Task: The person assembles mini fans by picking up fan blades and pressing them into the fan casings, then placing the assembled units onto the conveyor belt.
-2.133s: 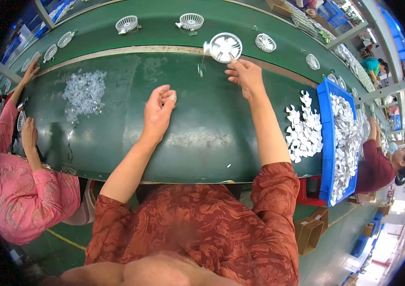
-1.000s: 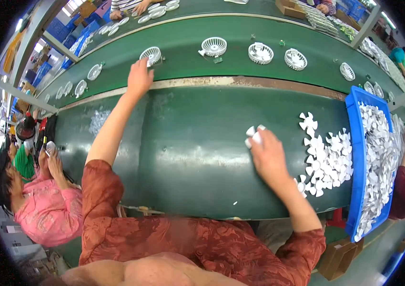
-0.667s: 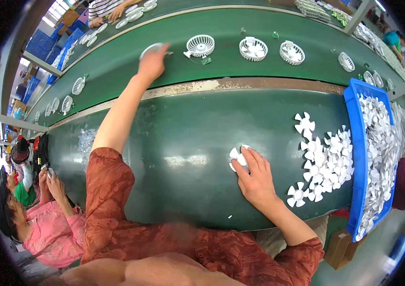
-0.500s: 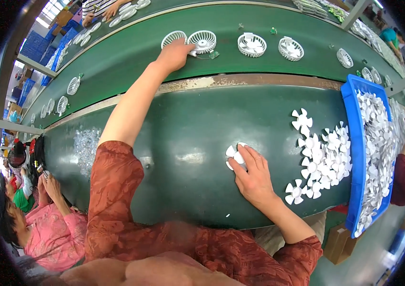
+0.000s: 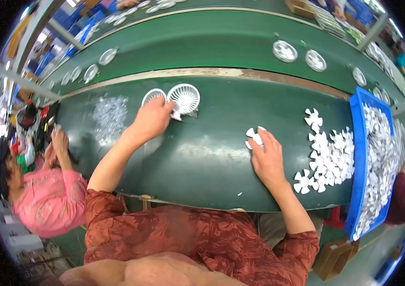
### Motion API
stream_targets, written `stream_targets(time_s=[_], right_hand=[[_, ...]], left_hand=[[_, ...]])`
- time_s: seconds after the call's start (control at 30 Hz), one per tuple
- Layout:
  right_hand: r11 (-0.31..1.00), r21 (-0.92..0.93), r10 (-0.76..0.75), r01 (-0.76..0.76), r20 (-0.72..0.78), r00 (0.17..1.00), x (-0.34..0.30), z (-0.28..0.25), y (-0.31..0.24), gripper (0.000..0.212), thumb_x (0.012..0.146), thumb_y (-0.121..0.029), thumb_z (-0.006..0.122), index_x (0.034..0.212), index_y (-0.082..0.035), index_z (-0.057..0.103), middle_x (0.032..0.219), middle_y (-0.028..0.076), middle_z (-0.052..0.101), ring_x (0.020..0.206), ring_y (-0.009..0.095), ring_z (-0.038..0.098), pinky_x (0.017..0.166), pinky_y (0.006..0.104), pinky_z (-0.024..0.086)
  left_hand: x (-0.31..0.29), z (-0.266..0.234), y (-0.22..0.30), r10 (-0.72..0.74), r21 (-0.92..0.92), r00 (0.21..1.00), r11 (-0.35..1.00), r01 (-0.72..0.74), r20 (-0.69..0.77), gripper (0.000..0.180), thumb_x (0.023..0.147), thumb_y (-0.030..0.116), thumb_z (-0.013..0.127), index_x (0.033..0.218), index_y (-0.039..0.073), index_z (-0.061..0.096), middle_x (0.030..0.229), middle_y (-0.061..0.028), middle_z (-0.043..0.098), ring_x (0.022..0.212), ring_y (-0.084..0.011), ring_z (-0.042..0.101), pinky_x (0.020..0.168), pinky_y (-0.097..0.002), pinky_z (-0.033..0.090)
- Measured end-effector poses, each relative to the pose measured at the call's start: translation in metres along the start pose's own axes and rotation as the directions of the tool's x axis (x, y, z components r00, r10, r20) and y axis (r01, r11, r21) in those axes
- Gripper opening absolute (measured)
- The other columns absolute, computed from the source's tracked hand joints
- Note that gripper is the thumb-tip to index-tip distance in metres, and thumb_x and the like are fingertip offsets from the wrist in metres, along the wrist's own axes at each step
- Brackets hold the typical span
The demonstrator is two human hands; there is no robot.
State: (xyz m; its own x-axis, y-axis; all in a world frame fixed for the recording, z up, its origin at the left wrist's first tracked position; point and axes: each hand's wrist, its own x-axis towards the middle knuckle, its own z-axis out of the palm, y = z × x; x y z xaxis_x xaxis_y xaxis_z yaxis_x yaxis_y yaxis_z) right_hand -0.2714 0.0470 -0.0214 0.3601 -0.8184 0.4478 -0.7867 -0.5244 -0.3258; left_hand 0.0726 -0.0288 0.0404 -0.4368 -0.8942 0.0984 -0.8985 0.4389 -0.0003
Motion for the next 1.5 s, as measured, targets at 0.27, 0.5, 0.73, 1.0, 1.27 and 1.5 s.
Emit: stream_targets(time_s=[0.27,0.5,0.73,1.0,1.27,1.5], right_hand=[[0.996,-0.074,-0.046,0.042,-0.046,0.998,-0.007,0.008,0.002,0.040,0.076,0.000,0.062,0.116,-0.006,0.059,0.128,0.018,0.051,0.116,0.036,0.050,0.095,0.0444,0.041],[0.998,-0.059,0.016,-0.014,0.023,1.000,-0.017,0.004,-0.012,0.045,0.079,-0.009,0.067,0.121,-0.004,0.054,0.129,0.018,0.052,0.118,0.036,0.050,0.097,0.0437,0.040],[0.997,-0.039,0.063,-0.060,0.086,0.994,-0.001,-0.012,-0.022,0.030,0.077,-0.009,0.067,0.107,-0.005,0.063,0.105,0.014,0.062,0.100,0.034,0.055,0.086,0.0406,0.045],[0.978,-0.082,0.204,-0.189,0.258,0.944,0.009,-0.029,-0.037,0.029,0.076,-0.010,0.067,0.105,-0.008,0.063,0.090,0.013,0.059,0.085,0.034,0.057,0.073,0.0419,0.047],[0.956,-0.114,0.292,-0.270,0.293,0.910,0.002,-0.033,-0.050,0.032,0.078,-0.010,0.069,0.109,-0.004,0.062,0.084,0.012,0.057,0.070,0.027,0.058,0.066,0.0363,0.047],[0.992,0.099,0.067,-0.074,0.072,0.995,0.051,-0.012,-0.103,0.031,0.077,-0.015,0.072,0.105,-0.007,0.061,0.085,0.008,0.056,0.064,0.023,0.058,0.056,0.0351,0.048]], left_hand=[[-0.009,-0.008,0.011,0.022,-0.010,0.987,1.000,-0.024,-0.159,0.036,0.077,0.016,0.065,0.109,0.003,0.054,0.096,-0.0129,0.060,0.095,-0.0304,0.056,0.077,-0.0438,0.046],[0.045,0.037,0.020,-0.007,-0.038,0.999,0.999,0.006,-0.038,0.023,0.072,0.005,0.059,0.095,0.003,0.061,0.095,-0.0155,0.063,0.091,-0.0341,0.060,0.073,-0.0444,0.050],[0.001,0.021,0.059,-0.320,-0.833,0.946,0.537,0.133,-0.056,0.030,0.088,0.025,0.055,0.097,-0.003,0.055,0.091,-0.0227,0.064,0.085,-0.0387,0.062,0.074,-0.0445,0.048],[-0.030,0.038,0.080,-0.117,-0.735,0.890,-0.617,0.282,0.440,0.031,0.097,0.026,0.050,0.114,0.000,0.053,0.101,-0.0099,0.065,0.084,-0.0172,0.067,0.070,-0.0313,0.059],[-0.041,0.040,0.086,-0.104,-0.750,0.940,-0.633,0.190,0.326,0.035,0.094,0.030,0.056,0.112,-0.001,0.055,0.101,-0.0103,0.065,0.089,-0.0171,0.066,0.077,-0.0311,0.056],[-0.032,0.043,0.083,-0.035,-0.759,0.941,-0.601,0.250,0.337,0.039,0.096,0.037,0.053,0.115,0.003,0.055,0.101,-0.0068,0.064,0.088,-0.0148,0.064,0.077,-0.0303,0.055]])
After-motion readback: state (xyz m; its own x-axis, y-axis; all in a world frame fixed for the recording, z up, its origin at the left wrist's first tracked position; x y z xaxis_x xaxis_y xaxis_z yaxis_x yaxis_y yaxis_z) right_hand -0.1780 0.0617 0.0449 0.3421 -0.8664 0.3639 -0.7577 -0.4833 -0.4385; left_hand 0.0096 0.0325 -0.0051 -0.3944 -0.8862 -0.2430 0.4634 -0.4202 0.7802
